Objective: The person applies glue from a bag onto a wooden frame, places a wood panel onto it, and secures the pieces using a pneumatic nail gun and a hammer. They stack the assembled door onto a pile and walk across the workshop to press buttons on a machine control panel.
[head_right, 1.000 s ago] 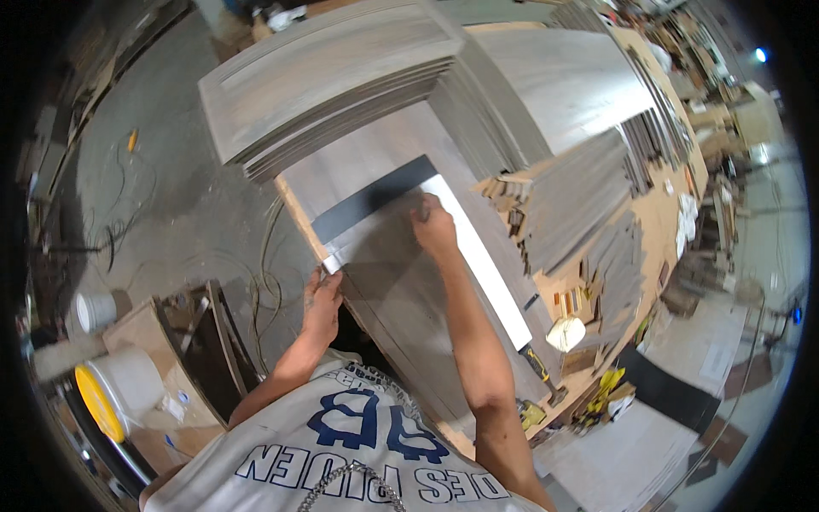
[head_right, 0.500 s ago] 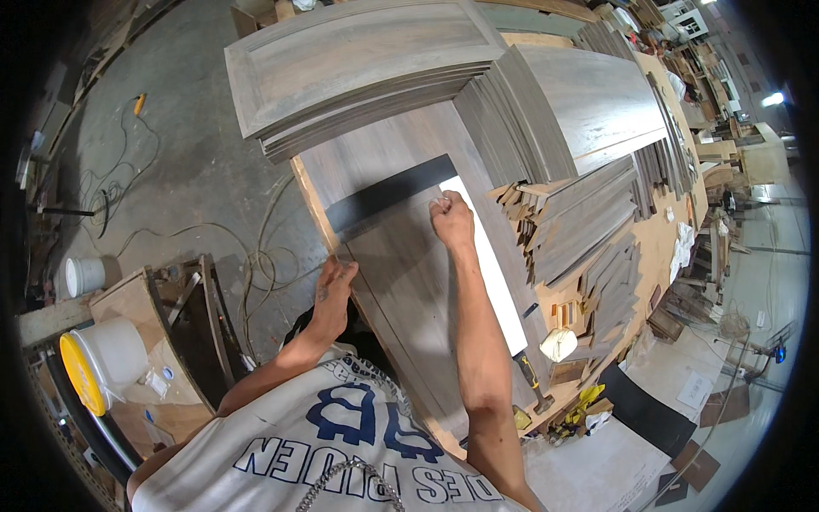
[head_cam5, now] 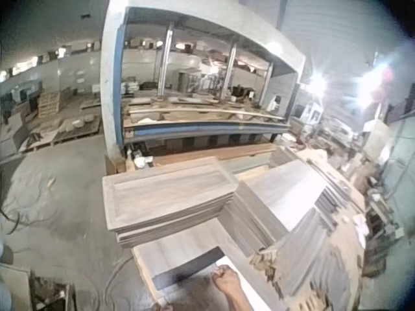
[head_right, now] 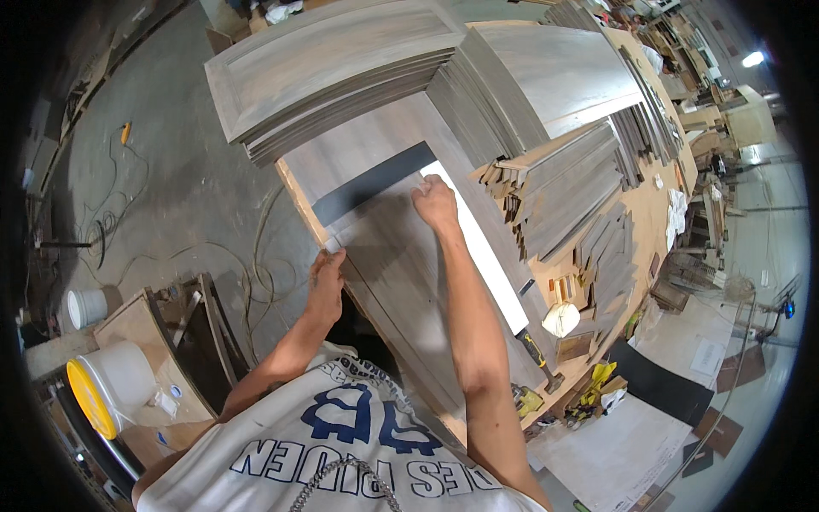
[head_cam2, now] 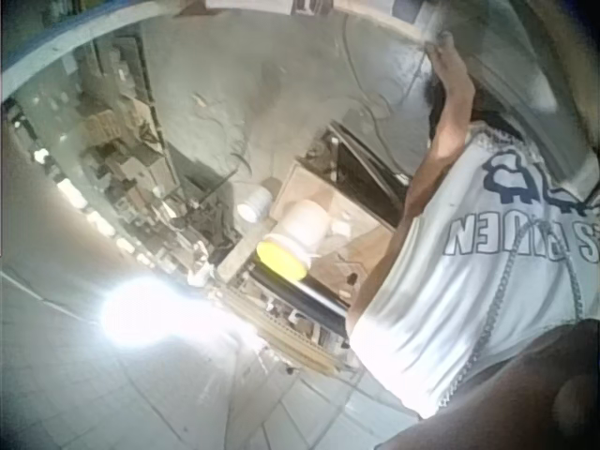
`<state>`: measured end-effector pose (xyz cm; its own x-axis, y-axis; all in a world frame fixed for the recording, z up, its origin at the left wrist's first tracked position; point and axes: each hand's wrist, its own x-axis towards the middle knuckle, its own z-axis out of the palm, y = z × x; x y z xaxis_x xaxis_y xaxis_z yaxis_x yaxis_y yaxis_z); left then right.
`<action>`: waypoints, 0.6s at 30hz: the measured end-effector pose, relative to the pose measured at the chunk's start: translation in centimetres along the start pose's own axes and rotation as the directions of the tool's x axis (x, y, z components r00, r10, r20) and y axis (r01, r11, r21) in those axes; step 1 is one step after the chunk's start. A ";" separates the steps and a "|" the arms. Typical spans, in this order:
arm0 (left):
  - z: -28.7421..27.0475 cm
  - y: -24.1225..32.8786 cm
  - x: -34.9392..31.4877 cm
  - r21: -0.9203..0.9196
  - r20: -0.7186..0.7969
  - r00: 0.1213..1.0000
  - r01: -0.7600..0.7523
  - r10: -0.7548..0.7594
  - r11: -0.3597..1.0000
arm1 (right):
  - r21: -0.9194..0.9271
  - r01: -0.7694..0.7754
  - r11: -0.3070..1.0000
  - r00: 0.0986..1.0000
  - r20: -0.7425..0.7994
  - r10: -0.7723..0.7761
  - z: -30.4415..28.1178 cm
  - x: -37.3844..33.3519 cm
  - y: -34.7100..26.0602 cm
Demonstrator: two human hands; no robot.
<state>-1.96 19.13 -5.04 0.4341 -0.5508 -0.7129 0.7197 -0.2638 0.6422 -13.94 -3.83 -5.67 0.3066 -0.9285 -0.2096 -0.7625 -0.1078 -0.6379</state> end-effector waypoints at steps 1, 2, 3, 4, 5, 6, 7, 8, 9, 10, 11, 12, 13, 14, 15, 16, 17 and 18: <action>0.1 0.1 -0.1 -0.026 -0.044 0.999 -0.006 0.004 1.000 | 0.009 -0.006 1.000 1.000 -0.015 0.006 0.1 0.0 0.0; 0.1 0.3 -0.3 -0.011 -0.029 1.000 -0.010 0.010 1.000 | 0.054 -0.023 0.998 1.000 0.022 0.022 0.2 0.0 -0.1; -0.1 0.7 -0.6 0.005 -0.017 1.000 -0.025 0.025 1.000 | 0.100 -0.042 0.994 0.998 0.057 0.036 0.3 -0.2 -0.1; -0.4 1.0 -0.6 0.025 -0.006 0.999 -0.040 0.040 0.999 | 0.129 -0.085 0.988 0.992 0.104 0.072 0.3 -0.8 -1.3; 0.2 1.2 -0.6 0.057 0.049 0.998 -0.041 0.038 0.998 | 0.030 0.058 0.998 0.998 -0.001 -0.058 0.5 -0.3 0.4; 0.4 1.4 -0.6 0.063 0.062 0.998 -0.010 0.006 0.998 | -0.089 0.180 0.980 0.978 -0.091 -0.188 0.7 0.2 2.1; -0.1 1.5 -0.2 0.073 0.061 0.998 0.024 -0.028 0.997 | -0.030 0.171 0.985 0.976 -0.132 -0.173 1.1 -0.4 1.6; 0.4 0.8 0.2 0.019 0.172 0.985 0.016 -0.019 1.000 | -0.033 0.081 0.996 0.992 -0.089 -0.083 0.8 0.6 3.5; 1.0 1.2 -0.7 0.015 0.187 0.981 0.047 -0.049 0.999 | -0.011 -0.060 0.998 0.998 -0.001 0.060 0.3 -0.5 2.6; 1.0 1.3 -0.8 -0.027 0.134 0.990 0.040 -0.036 0.999 | -0.068 -0.101 0.993 0.995 0.005 0.102 0.3 -1.5 2.0; -0.6 1.3 -0.4 0.088 0.080 0.993 -0.094 0.087 0.992 | -0.046 -0.045 0.998 0.997 -0.066 0.042 0.6 -3.9 -0.2; 1.4 1.8 -2.8 0.236 0.055 0.980 -0.199 0.191 0.951 | -0.034 0.061 0.998 0.976 -0.206 -0.067 0.5 -6.0 1.1; 1.5 1.5 -3.2 0.281 0.109 0.977 -0.205 0.181 0.938 | 0.034 0.054 0.998 0.960 -0.278 -0.042 0.4 -9.1 0.2; 1.7 1.2 -3.9 0.387 0.189 0.917 -0.399 0.352 0.831 | 0.097 0.048 0.994 0.936 -0.351 -0.011 -0.1 -12.3 -0.8; 2.3 0.6 -4.5 0.447 0.305 0.814 -0.580 0.493 0.681 | 0.137 0.097 0.986 0.860 -0.510 -0.014 -0.4 -15.7 0.3; 2.1 0.0 -3.7 0.511 0.544 0.732 -0.677 0.411 0.529 | 0.161 0.159 0.974 0.760 -0.650 -0.017 -0.5 -19.5 1.2; 3.8 -0.9 -4.8 0.511 0.641 0.692 -0.708 0.333 0.487 | 0.176 0.071 0.982 0.705 -0.705 0.075 -0.2 -23.1 2.1; 5.8 -1.9 -6.2 0.489 0.749 0.621 -0.753 0.230 0.441 | 0.196 -0.010 0.981 0.638 -0.754 0.157 -0.1 -26.5 3.0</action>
<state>-9.18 18.47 -0.19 0.0298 -0.9960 -0.0838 -0.2747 -0.0888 0.9574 -24.39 20.38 -1.98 -0.3539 -0.8769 0.3251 -0.6395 -0.0268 -0.7683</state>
